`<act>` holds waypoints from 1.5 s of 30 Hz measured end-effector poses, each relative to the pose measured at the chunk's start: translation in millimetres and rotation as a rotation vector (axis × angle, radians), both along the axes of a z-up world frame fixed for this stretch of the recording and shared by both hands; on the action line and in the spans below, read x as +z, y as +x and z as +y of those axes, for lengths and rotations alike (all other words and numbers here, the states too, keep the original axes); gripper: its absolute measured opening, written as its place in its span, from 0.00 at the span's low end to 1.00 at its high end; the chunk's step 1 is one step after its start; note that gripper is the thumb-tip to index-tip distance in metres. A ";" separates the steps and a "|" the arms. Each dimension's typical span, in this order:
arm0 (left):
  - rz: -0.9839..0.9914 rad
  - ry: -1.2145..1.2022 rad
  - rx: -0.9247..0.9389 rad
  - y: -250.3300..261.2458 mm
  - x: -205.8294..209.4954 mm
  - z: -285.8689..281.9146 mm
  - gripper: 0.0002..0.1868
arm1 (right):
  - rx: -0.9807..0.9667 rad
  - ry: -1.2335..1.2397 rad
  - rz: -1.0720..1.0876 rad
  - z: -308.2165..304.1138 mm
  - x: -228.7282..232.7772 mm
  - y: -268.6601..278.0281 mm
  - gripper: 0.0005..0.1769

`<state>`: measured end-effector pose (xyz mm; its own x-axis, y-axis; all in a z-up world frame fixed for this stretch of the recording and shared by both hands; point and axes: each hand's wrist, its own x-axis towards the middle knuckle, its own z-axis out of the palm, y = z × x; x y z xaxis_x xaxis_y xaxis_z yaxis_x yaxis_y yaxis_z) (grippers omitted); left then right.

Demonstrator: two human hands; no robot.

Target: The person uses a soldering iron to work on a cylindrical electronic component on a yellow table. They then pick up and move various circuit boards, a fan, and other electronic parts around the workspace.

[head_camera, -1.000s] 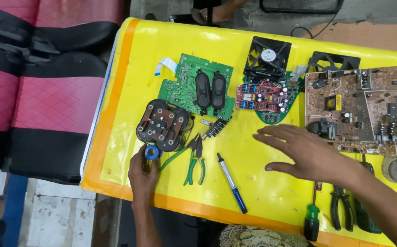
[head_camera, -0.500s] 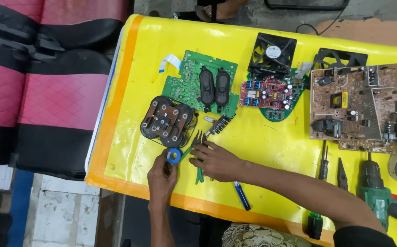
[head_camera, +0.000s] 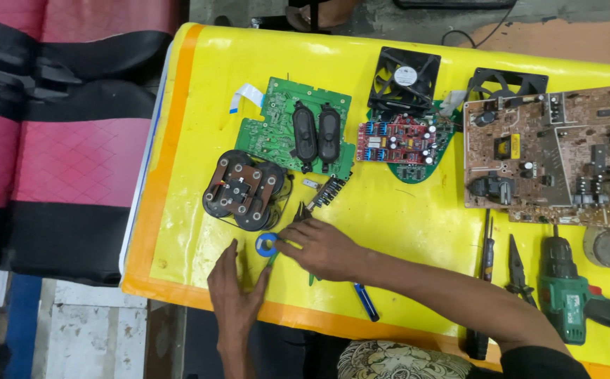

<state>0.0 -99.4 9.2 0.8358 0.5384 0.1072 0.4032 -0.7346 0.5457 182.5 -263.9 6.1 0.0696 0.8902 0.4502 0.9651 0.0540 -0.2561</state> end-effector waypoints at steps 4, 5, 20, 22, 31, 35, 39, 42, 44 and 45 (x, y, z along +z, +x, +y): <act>0.015 -0.080 0.179 -19.5 -18.2 -10.4 0.37 | -0.090 -0.206 -0.025 25.7 -27.3 -16.1 0.26; -0.061 -0.048 0.245 -23.3 -34.2 -11.6 0.24 | -0.079 -0.168 -0.025 30.4 -35.5 -15.1 0.24; -0.058 0.418 0.417 -1.0 -7.4 -55.2 0.26 | -0.158 -0.105 0.010 -42.3 7.7 18.1 0.19; -0.126 0.442 0.431 1.7 5.6 -60.9 0.25 | -0.204 -0.099 0.068 -59.5 30.5 38.5 0.17; -0.617 0.254 0.062 33.9 -28.5 -106.7 0.18 | -0.943 -0.272 0.325 -93.6 117.8 234.1 0.22; -0.606 0.204 -0.021 31.7 -54.6 -124.6 0.17 | -1.027 -0.504 0.324 -94.4 75.3 299.7 0.36; -0.646 0.214 -0.020 34.6 -60.3 -131.3 0.15 | -1.061 -0.517 0.624 -80.4 75.7 320.5 0.33; -0.624 0.176 0.006 36.7 -59.9 -130.0 0.15 | -1.076 -0.732 0.611 -77.3 60.2 337.6 0.34; -0.633 0.191 0.018 40.2 -52.1 -130.7 0.14 | -1.074 -0.713 0.580 -79.9 51.9 345.3 0.32; -0.639 0.204 0.032 41.9 -48.3 -131.9 0.13 | -1.070 -0.700 0.548 -81.8 47.7 349.1 0.30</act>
<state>41.8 -231.2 -39.1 0.5584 0.4783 0.6778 0.0700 -0.8413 0.5360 531.5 -345.7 53.8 0.8731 0.3196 -0.3681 0.2247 -0.9340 -0.2779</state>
